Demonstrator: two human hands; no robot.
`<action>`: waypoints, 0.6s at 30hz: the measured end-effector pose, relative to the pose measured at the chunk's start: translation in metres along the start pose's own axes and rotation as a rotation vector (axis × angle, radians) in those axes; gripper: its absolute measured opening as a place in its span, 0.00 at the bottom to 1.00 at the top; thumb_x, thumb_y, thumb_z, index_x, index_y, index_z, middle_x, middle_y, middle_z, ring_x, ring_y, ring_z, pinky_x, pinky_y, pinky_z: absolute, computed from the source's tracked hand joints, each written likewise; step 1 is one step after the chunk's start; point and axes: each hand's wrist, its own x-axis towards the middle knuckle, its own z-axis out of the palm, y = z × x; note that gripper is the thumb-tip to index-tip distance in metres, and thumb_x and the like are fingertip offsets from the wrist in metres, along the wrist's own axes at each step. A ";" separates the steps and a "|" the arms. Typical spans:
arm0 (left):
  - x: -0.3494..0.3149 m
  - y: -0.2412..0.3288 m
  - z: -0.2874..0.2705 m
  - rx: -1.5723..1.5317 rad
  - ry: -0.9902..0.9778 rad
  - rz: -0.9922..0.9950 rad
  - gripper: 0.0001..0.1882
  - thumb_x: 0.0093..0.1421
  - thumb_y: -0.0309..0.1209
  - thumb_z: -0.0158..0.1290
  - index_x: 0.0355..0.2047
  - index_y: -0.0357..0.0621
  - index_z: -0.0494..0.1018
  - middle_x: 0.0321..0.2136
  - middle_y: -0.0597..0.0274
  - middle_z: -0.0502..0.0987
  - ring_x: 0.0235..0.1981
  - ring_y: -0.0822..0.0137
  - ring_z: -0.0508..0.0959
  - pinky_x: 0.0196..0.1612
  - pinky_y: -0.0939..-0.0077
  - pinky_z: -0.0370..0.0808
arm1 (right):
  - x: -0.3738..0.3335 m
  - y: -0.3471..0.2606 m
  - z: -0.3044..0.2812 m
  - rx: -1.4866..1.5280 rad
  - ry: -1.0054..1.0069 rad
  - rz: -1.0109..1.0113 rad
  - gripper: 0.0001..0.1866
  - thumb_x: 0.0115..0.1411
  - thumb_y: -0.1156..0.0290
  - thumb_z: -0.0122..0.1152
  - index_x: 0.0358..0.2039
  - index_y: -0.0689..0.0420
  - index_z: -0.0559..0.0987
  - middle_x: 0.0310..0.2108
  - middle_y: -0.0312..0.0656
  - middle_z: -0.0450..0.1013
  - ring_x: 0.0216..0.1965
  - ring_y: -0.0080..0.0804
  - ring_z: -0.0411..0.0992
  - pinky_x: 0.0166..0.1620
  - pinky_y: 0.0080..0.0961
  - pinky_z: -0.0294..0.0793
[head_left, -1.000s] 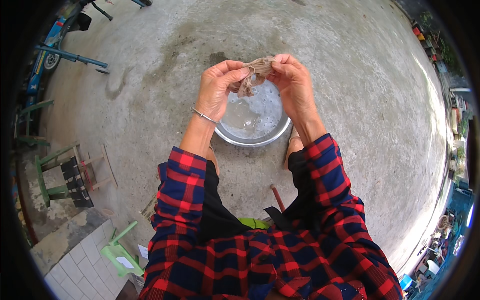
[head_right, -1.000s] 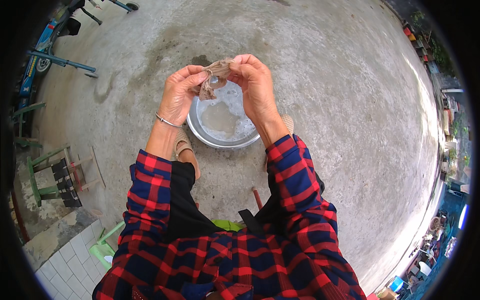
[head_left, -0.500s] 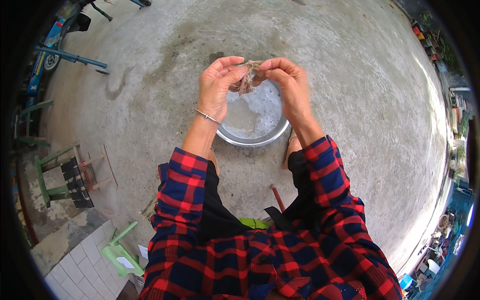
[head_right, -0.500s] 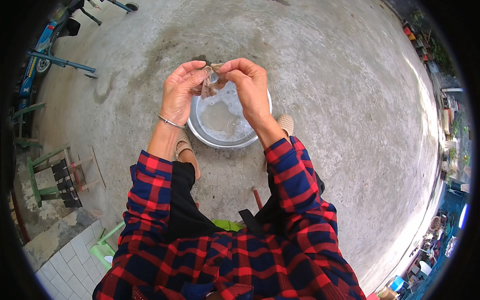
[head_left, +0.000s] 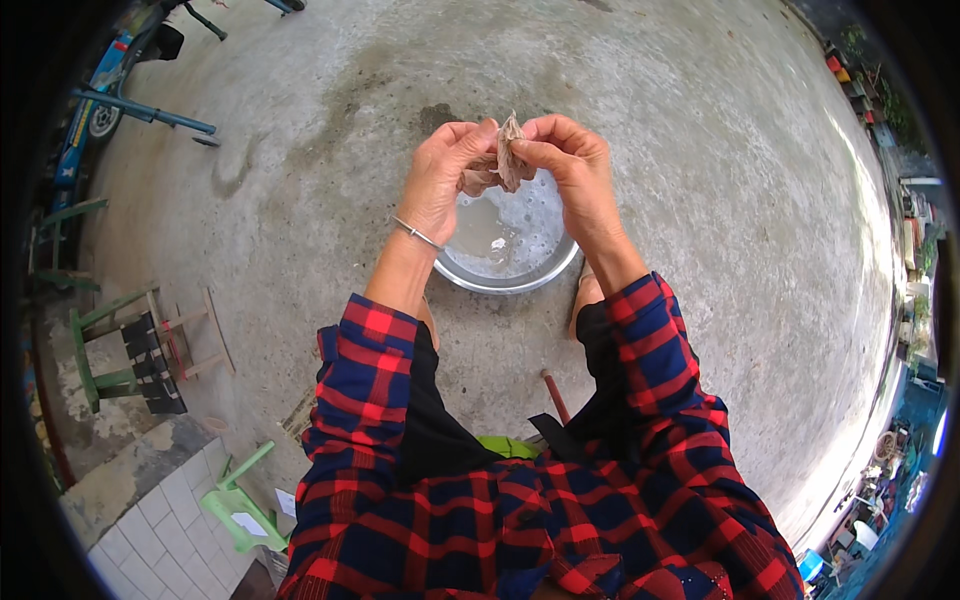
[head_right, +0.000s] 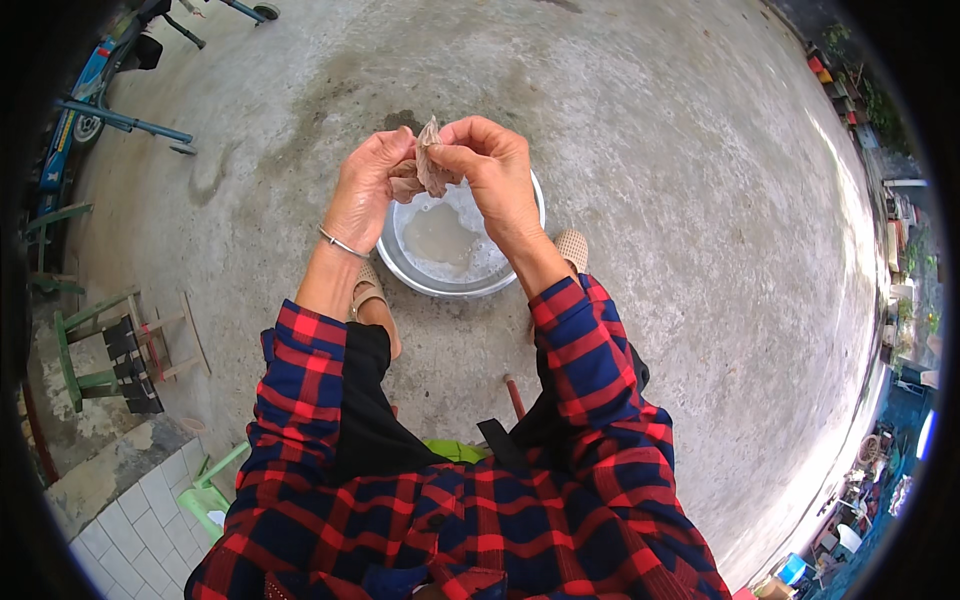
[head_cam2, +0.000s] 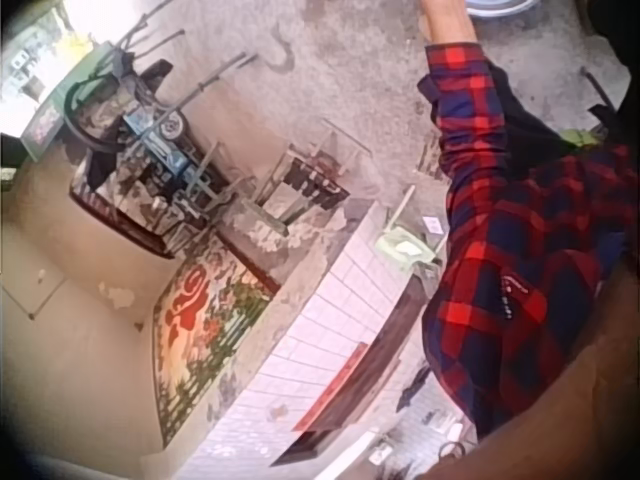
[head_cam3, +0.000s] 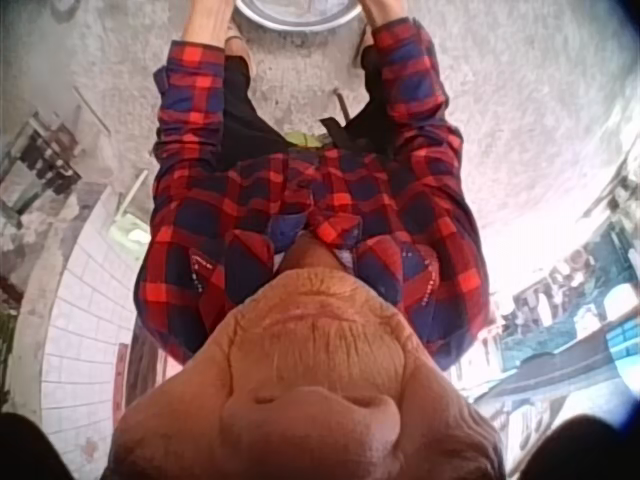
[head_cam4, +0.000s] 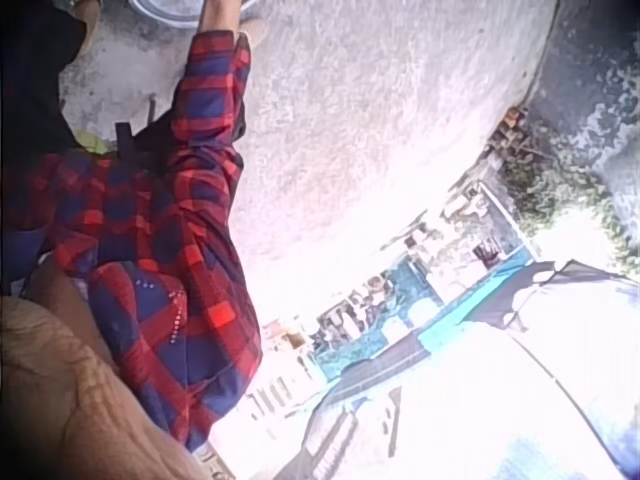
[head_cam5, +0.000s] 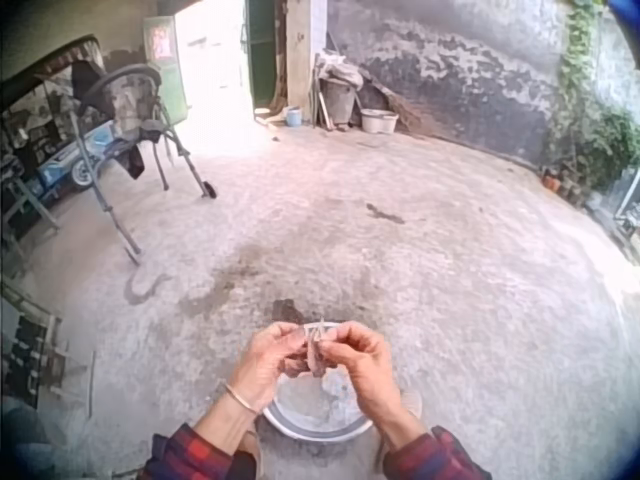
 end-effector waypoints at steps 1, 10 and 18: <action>-0.001 0.000 -0.001 0.029 -0.032 -0.008 0.11 0.58 0.35 0.59 0.35 0.41 0.74 0.32 0.64 0.79 0.30 0.76 0.75 0.32 0.83 0.69 | 0.000 0.000 0.000 0.017 0.003 -0.017 0.02 0.54 0.77 0.60 0.28 0.61 0.78 0.23 0.34 0.74 0.25 0.18 0.68 0.31 0.19 0.67; 0.003 -0.006 -0.004 -0.082 -0.035 0.110 0.07 0.57 0.33 0.58 0.32 0.44 0.76 0.36 0.64 0.78 0.38 0.72 0.73 0.47 0.72 0.68 | 0.004 0.004 -0.008 0.069 0.085 -0.060 0.04 0.55 0.79 0.56 0.31 0.61 0.78 0.28 0.33 0.75 0.30 0.18 0.69 0.35 0.18 0.68; -0.006 -0.001 0.011 0.127 -0.007 0.098 0.08 0.56 0.33 0.59 0.34 0.44 0.77 0.33 0.66 0.78 0.37 0.72 0.74 0.47 0.72 0.68 | 0.001 0.001 -0.005 0.018 -0.010 -0.034 0.05 0.55 0.78 0.55 0.31 0.60 0.79 0.28 0.32 0.75 0.31 0.18 0.69 0.36 0.18 0.68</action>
